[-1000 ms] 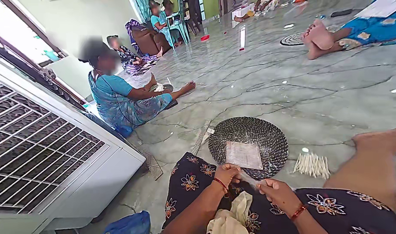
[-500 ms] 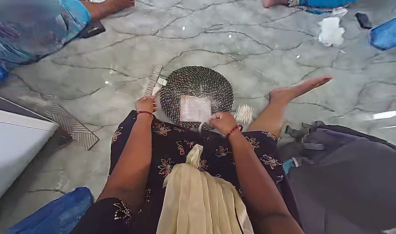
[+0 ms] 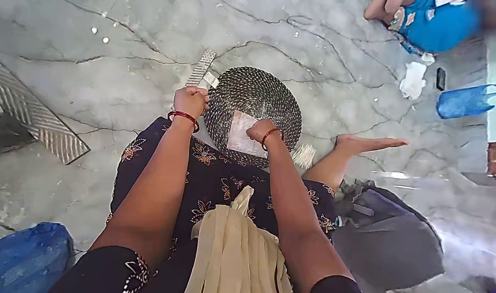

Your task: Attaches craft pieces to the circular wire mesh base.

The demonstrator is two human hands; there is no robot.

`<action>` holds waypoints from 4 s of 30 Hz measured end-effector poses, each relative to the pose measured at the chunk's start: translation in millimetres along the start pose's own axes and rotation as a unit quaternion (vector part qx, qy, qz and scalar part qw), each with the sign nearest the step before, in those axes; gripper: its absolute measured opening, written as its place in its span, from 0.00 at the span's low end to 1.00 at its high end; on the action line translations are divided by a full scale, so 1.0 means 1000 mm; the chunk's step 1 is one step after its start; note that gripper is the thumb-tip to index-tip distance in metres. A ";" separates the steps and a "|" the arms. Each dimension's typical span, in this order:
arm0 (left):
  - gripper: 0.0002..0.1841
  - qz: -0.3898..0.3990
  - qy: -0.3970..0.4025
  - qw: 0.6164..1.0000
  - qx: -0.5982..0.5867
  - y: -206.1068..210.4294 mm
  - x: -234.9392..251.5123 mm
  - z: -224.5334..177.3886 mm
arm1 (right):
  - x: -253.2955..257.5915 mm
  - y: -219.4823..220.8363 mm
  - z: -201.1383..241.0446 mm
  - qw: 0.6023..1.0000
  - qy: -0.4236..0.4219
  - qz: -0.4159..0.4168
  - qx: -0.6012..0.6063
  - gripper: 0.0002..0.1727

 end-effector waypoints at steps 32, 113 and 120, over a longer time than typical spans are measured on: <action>0.13 0.285 0.131 0.889 0.334 0.081 -0.012 0.026 | -0.022 0.020 -0.140 0.954 -0.002 -0.118 0.276 0.31; 0.15 0.321 0.066 0.809 0.488 0.109 -0.024 0.054 | -0.026 0.096 -0.031 0.988 -0.101 -0.088 -0.077 0.45; 0.16 0.311 0.038 0.823 0.475 0.112 -0.015 0.053 | -0.004 0.085 -0.027 0.979 -0.131 -0.104 -0.118 0.56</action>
Point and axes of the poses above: each hand's wrist, its own x-axis towards the middle knuckle, its own y-axis out of the palm, z = x × y, the point moved 4 cm from there along x, towards the middle knuckle, and after that the axes turned 15 degrees about y, right-handed, at the moved point
